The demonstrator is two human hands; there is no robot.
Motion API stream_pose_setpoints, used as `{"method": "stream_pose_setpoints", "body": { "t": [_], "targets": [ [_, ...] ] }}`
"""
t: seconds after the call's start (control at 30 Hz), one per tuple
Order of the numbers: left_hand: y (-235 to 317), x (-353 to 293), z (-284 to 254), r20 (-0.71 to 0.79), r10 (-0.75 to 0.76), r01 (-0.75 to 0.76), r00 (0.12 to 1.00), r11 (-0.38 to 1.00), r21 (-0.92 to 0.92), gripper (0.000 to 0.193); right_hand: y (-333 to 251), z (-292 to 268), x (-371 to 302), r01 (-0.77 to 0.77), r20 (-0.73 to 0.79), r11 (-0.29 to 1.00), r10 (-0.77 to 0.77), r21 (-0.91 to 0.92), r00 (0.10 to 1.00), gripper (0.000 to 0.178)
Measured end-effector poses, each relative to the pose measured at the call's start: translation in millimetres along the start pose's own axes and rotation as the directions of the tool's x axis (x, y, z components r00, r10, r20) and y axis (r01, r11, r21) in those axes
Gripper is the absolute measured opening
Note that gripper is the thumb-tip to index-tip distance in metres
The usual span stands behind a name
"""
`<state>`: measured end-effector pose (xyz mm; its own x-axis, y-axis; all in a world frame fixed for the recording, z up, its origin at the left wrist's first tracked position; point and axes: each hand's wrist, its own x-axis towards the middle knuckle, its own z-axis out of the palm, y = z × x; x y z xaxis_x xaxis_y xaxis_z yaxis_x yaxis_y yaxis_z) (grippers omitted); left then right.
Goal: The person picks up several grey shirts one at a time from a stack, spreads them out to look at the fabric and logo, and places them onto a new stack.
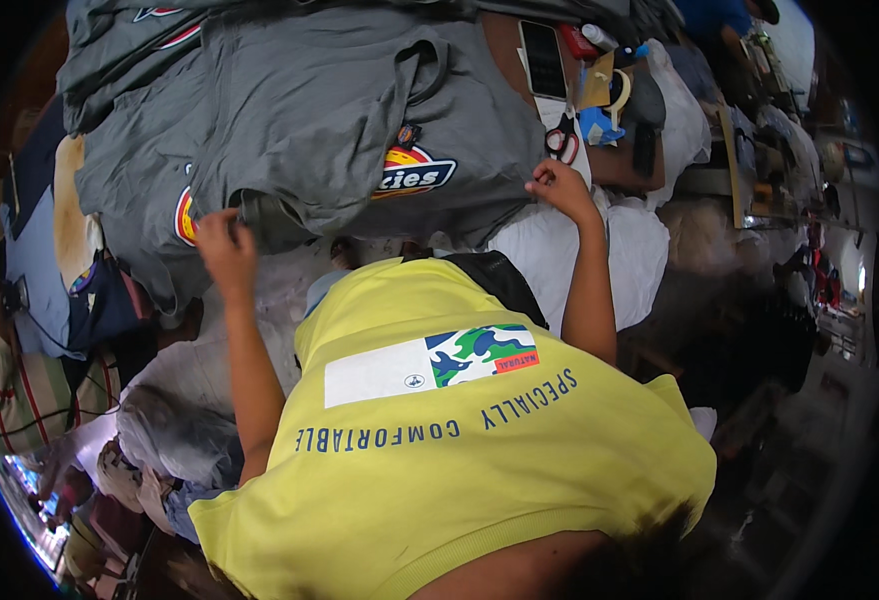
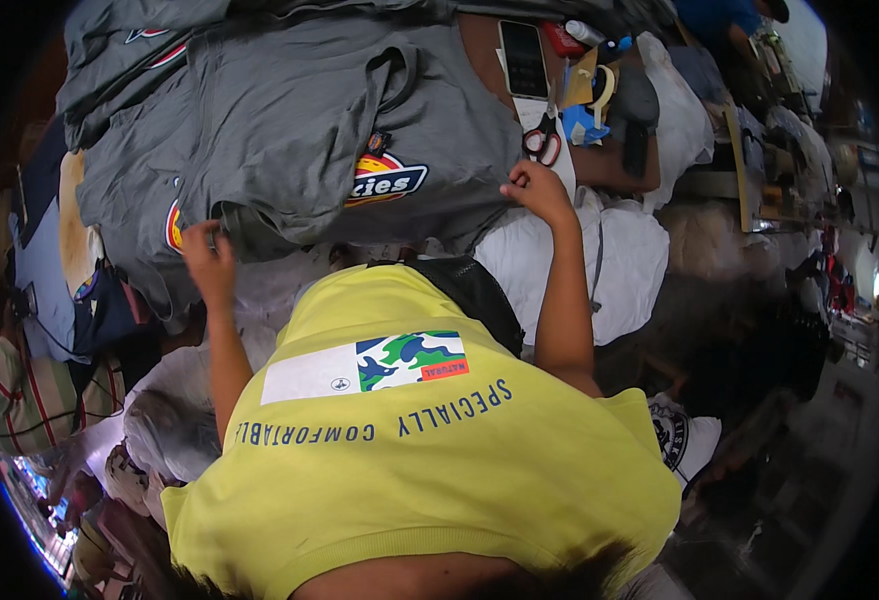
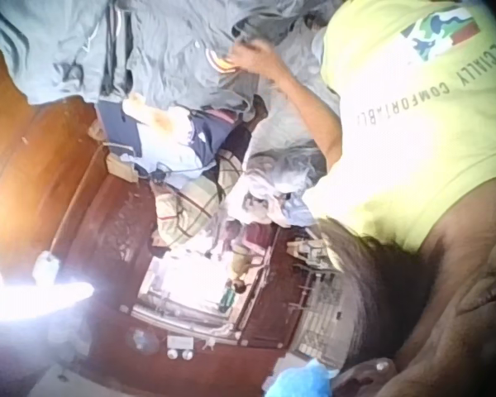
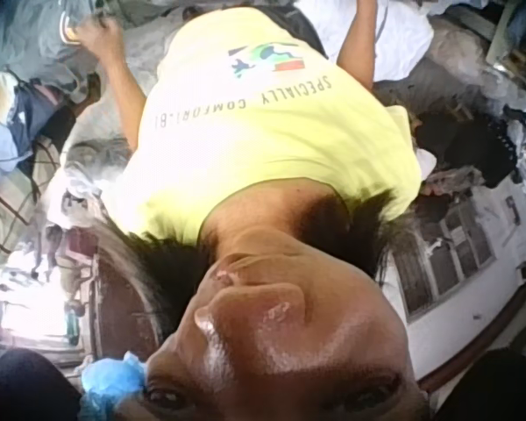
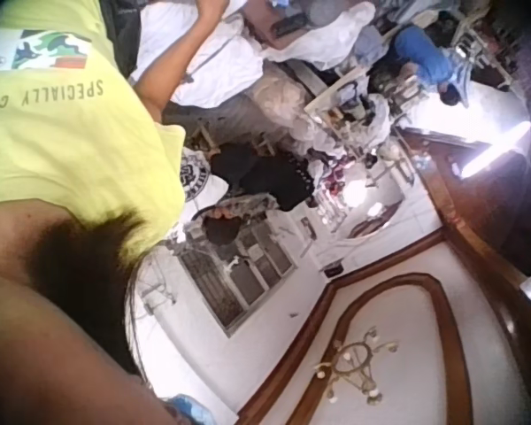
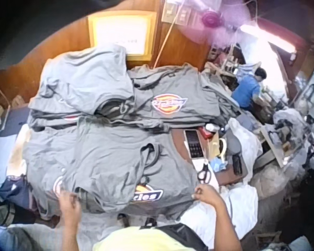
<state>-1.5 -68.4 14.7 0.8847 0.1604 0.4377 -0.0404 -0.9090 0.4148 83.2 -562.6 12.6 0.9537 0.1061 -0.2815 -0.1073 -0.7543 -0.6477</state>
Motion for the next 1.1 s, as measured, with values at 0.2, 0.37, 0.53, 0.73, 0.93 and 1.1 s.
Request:
{"method": "stream_pose_setpoints", "body": {
  "t": [0.2,0.37,0.53,0.73,0.93,1.1],
  "targets": [
    [52.9,-43.0,56.6,0.335,-0.061,0.107,0.94,0.987,-0.12,0.028,-37.1,23.3,86.8,0.19,-0.259,0.923,-0.104,0.335,0.96,0.035],
    [54.4,-24.5,52.6,0.54,-0.117,0.464,0.834,0.679,-0.569,0.02,-80.1,41.2,159.7,0.042,-0.181,0.871,0.054,0.489,0.982,0.035],
    [18.5,2.6,2.0,0.574,-0.163,0.542,0.802,-0.206,-0.815,0.017,-100.4,31.1,149.4,-0.061,0.111,0.303,-0.153,0.951,0.982,0.034],
    [51.9,-3.2,-9.0,0.809,0.114,0.697,0.577,-0.584,-0.415,0.044,-104.3,77.8,62.7,-0.436,0.459,0.267,-0.026,0.859,0.888,0.071],
    [5.3,19.3,-100.3,0.347,0.252,0.429,0.903,-0.526,-0.734,0.063,-105.5,20.6,-5.0,-0.204,-0.083,-0.375,-0.624,0.904,0.777,0.09],
    [-0.8,20.8,-96.8,0.514,0.401,0.608,0.758,-0.151,-0.78,0.063,-90.9,56.8,-64.6,-0.135,-0.066,-0.272,-0.618,0.953,0.784,0.087]
  ]
}}
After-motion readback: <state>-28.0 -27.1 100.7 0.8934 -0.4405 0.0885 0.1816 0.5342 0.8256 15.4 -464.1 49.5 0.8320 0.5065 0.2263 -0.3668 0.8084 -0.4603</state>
